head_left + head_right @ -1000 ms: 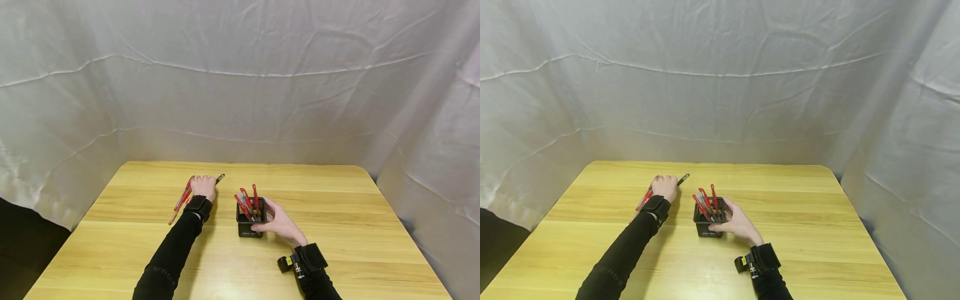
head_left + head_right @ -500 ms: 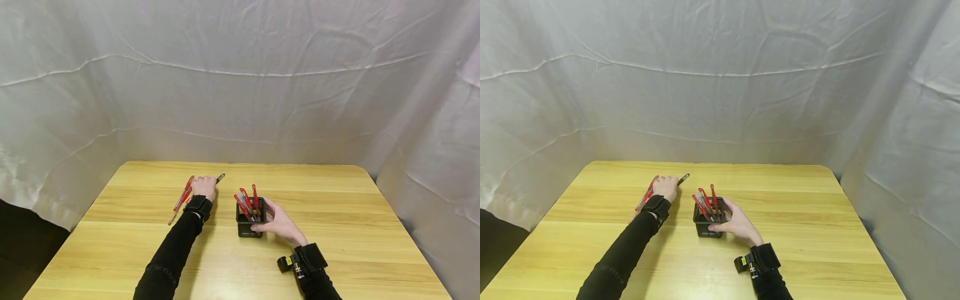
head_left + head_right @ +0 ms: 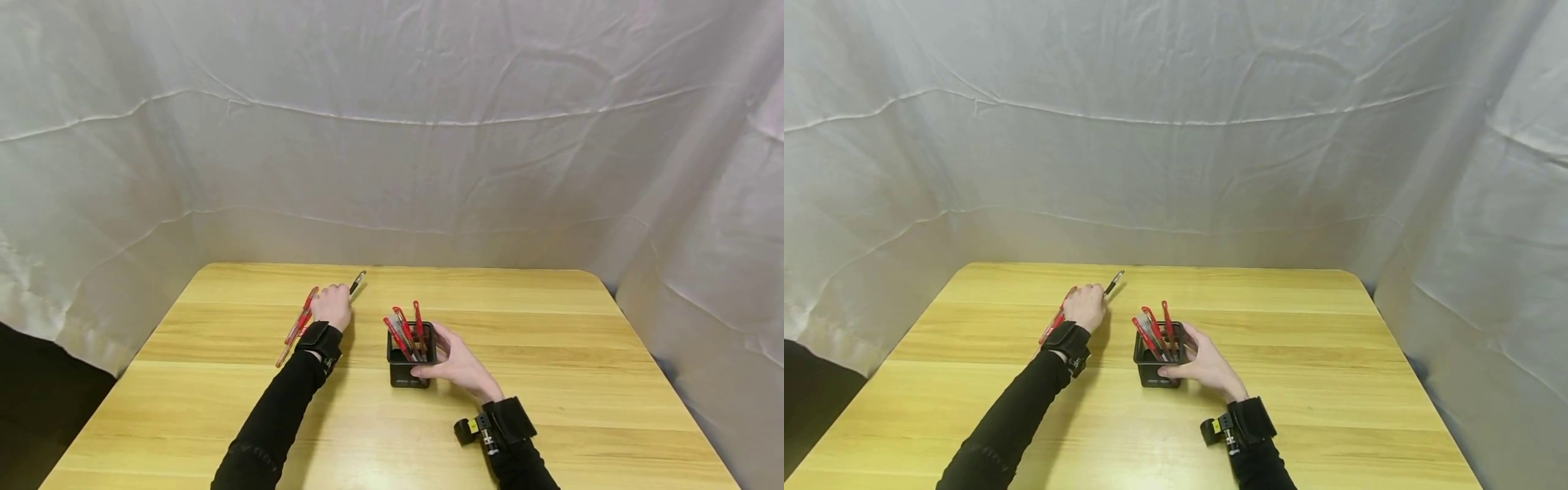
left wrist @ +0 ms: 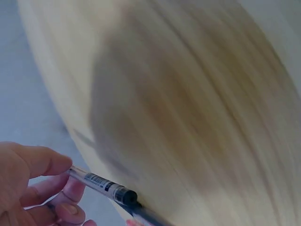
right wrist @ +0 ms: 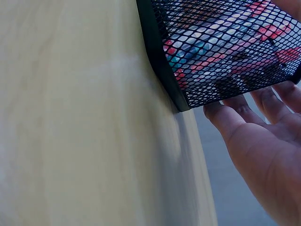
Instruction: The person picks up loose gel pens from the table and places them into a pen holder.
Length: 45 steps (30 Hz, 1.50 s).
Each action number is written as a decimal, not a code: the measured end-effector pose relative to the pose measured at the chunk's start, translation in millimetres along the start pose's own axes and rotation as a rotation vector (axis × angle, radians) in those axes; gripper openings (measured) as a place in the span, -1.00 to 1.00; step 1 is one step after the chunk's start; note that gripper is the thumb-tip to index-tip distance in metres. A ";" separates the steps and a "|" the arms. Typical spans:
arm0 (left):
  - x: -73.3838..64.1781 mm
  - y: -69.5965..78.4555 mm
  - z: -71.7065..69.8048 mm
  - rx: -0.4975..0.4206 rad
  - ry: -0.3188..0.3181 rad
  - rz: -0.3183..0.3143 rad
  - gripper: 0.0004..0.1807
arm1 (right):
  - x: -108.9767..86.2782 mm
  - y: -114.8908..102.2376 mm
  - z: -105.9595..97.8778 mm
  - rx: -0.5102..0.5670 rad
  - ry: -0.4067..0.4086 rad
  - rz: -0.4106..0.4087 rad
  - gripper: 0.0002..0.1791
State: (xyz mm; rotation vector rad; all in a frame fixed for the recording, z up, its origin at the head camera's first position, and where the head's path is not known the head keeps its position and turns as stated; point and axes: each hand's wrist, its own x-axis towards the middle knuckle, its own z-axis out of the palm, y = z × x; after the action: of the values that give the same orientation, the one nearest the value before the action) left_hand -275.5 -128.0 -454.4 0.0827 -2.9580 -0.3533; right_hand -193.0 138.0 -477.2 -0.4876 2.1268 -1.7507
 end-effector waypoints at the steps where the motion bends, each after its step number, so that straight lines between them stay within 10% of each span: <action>1: -0.2 0.0 -1.7 -0.039 0.009 -0.010 -0.88 | 0.1 -0.1 0.0 -0.001 0.001 0.001 0.09; 10: 1.1 3.4 -14.4 -0.405 0.032 -0.106 -0.73 | 0.9 -0.7 0.7 0.010 -0.001 -0.020 0.06; 31: -12.7 25.0 -37.6 -0.947 0.066 -0.047 -0.70 | -0.7 0.2 -2.8 0.013 -0.017 -0.041 0.05; 40: -22.7 31.1 -59.0 -1.103 0.203 0.012 -0.82 | -2.3 -0.2 -2.6 0.012 -0.013 -0.047 0.04; 45: -41.2 35.8 -74.8 -1.092 0.318 0.144 -0.87 | -1.6 1.1 -0.8 0.010 -0.017 -0.056 0.03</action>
State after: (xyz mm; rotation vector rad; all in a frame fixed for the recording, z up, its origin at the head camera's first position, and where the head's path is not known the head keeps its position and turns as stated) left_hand -223.8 -107.4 -380.4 -0.1860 -2.0813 -1.6446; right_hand -192.1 139.6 -478.0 -0.5627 2.1105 -1.7805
